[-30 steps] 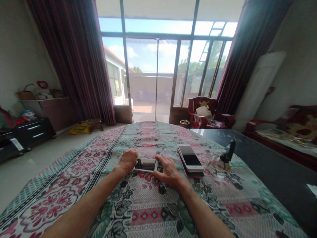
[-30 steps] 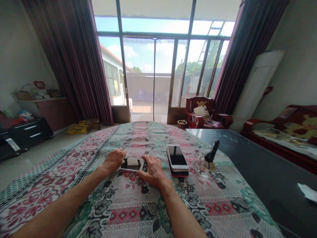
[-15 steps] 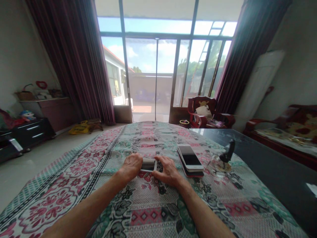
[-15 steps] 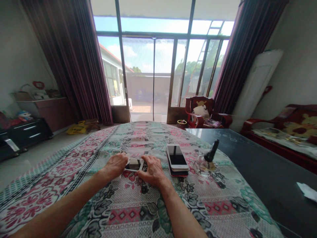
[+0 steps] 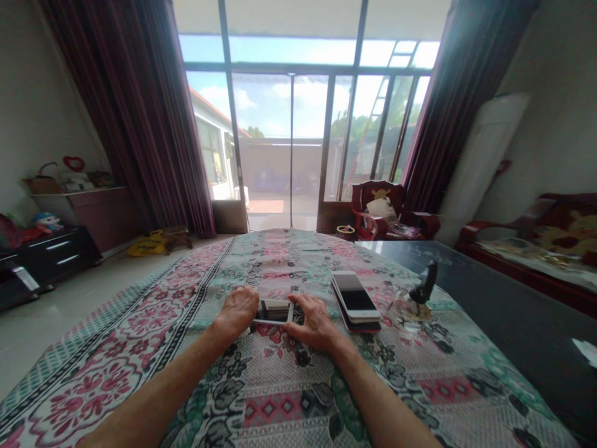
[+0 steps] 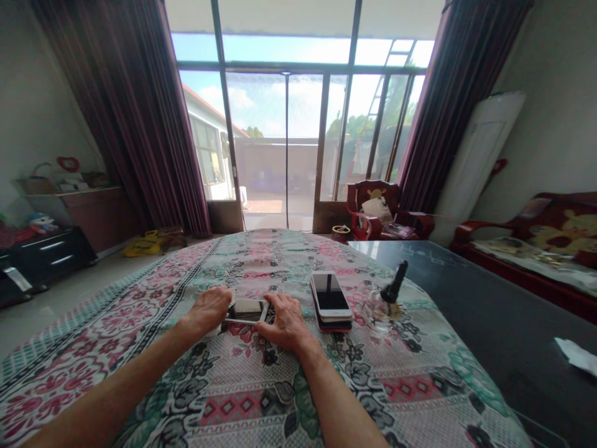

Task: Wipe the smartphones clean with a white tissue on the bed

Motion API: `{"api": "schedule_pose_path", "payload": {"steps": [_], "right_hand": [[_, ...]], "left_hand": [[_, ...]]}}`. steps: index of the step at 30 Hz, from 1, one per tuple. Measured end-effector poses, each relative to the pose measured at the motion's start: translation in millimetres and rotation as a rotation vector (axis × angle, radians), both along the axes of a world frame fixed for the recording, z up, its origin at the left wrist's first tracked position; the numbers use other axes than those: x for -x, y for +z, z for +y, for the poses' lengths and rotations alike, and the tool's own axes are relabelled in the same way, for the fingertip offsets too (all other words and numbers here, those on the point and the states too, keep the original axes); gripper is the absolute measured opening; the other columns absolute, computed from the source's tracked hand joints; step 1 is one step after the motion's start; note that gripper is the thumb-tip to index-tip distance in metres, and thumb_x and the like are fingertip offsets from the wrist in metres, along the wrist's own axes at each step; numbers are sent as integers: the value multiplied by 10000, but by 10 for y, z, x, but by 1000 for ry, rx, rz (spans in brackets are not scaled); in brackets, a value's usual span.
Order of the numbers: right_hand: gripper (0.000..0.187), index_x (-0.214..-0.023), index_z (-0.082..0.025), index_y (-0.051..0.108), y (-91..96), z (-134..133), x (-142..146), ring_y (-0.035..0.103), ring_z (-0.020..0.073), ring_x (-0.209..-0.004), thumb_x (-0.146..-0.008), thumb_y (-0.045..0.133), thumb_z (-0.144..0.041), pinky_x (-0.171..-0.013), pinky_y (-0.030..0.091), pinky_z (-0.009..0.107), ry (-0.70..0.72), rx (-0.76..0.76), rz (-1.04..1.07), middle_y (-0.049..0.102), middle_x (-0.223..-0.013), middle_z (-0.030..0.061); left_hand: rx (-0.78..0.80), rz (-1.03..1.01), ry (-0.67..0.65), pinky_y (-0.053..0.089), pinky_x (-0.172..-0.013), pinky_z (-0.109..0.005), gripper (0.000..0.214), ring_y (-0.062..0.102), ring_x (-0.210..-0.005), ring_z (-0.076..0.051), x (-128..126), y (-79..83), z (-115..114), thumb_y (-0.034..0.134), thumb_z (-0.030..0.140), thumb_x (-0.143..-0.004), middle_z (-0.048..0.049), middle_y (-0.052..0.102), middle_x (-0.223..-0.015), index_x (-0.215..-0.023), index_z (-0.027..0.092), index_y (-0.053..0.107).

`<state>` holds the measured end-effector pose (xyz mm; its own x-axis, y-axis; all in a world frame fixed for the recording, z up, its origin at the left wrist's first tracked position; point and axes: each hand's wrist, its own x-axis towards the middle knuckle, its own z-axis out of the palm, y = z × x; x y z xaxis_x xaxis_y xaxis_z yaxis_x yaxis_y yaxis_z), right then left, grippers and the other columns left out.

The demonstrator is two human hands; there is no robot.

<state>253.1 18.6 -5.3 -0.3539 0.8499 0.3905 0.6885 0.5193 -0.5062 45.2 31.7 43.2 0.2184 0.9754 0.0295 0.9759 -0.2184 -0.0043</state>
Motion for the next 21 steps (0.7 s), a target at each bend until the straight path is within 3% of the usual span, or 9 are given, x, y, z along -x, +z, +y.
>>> {"api": "schedule_pose_path", "payload": {"steps": [6,11,21], "right_hand": [[571,-1229,-181,554,12,1,5,520,256,-1137,-698,714,-318,-997,342,393,5,11,-7,613,-1185,91],[557,-1222,-194,557,28,-10,7,520,259,-1137,-700,708,-317,-998,343,398,2,10,-2,617,-1182,86],[546,-1222,-183,558,29,-12,-4,522,255,-1134,-699,690,-268,-1000,345,398,14,13,8,613,-1187,91]], "left_hand": [[10,120,-77,495,-803,-297,217,641,-911,-227,-216,-9,-93,514,134,-820,-148,657,-952,-950,115,687],[-26,96,-184,491,-747,-295,223,643,-848,-221,-162,-52,-4,491,129,-824,-133,661,-943,-909,131,697],[-71,103,-69,474,-750,-270,283,630,-859,-196,23,-99,118,423,62,-811,-125,654,-938,-880,131,689]]}}
